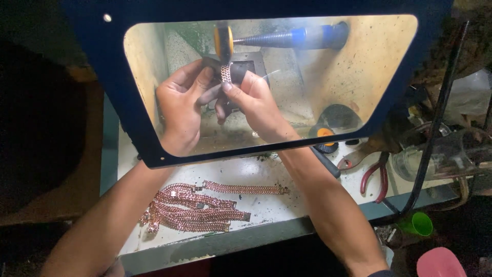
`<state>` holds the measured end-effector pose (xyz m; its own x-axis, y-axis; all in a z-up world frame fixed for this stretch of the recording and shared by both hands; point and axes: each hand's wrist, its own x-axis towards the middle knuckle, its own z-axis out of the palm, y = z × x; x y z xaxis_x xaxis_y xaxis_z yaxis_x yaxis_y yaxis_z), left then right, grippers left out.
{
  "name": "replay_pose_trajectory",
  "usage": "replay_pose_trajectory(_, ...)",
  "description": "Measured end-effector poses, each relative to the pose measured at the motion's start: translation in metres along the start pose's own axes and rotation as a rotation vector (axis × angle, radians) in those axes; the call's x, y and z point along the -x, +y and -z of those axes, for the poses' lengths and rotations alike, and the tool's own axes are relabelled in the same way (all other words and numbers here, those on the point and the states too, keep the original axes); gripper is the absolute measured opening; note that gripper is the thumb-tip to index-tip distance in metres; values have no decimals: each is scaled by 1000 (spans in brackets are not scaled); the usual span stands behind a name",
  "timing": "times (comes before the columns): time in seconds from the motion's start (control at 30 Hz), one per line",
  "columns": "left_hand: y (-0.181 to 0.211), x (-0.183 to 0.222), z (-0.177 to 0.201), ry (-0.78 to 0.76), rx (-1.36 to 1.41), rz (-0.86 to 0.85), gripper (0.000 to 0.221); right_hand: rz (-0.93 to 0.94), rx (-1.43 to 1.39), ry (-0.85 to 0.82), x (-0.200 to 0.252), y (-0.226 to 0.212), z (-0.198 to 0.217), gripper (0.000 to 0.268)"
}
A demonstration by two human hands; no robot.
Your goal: Polishing stone-encrusted jewelry strips using a bench-mounted polishing wheel inside a protective enclosure.
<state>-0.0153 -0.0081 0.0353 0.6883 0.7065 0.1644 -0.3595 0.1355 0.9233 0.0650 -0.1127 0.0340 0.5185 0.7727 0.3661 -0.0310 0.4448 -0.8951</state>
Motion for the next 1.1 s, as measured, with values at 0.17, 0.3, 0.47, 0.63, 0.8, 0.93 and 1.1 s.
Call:
replay_pose_trajectory(0.17,-5,-1,0,-3,42,1,30,-5,14,1,-2,6,4,21)
replay_pose_trajectory(0.3,-3,-1,-3,15,-34,-30,30,-22,-1,11,-2,5,4,21)
replay_pose_trajectory(0.47,-3,-1,-2,3,23,-9,30,-15,-11,-4,-2,3,4,20)
replay_pose_trajectory(0.63,-16,-9,6,-23,71,-6,27,-16,-20,-24,-2,5,5,17)
replay_pose_trajectory(0.8,-4,-3,1,-20,100,-13,24,-22,6,-16,1,-6,-4,17)
replay_pose_trajectory(0.93,-18,-14,5,-12,101,-30,22,3,18,12,-3,3,1,20)
replay_pose_trajectory(1.1,-40,-26,17,-13,86,-52,25,17,14,32,-8,13,4,23)
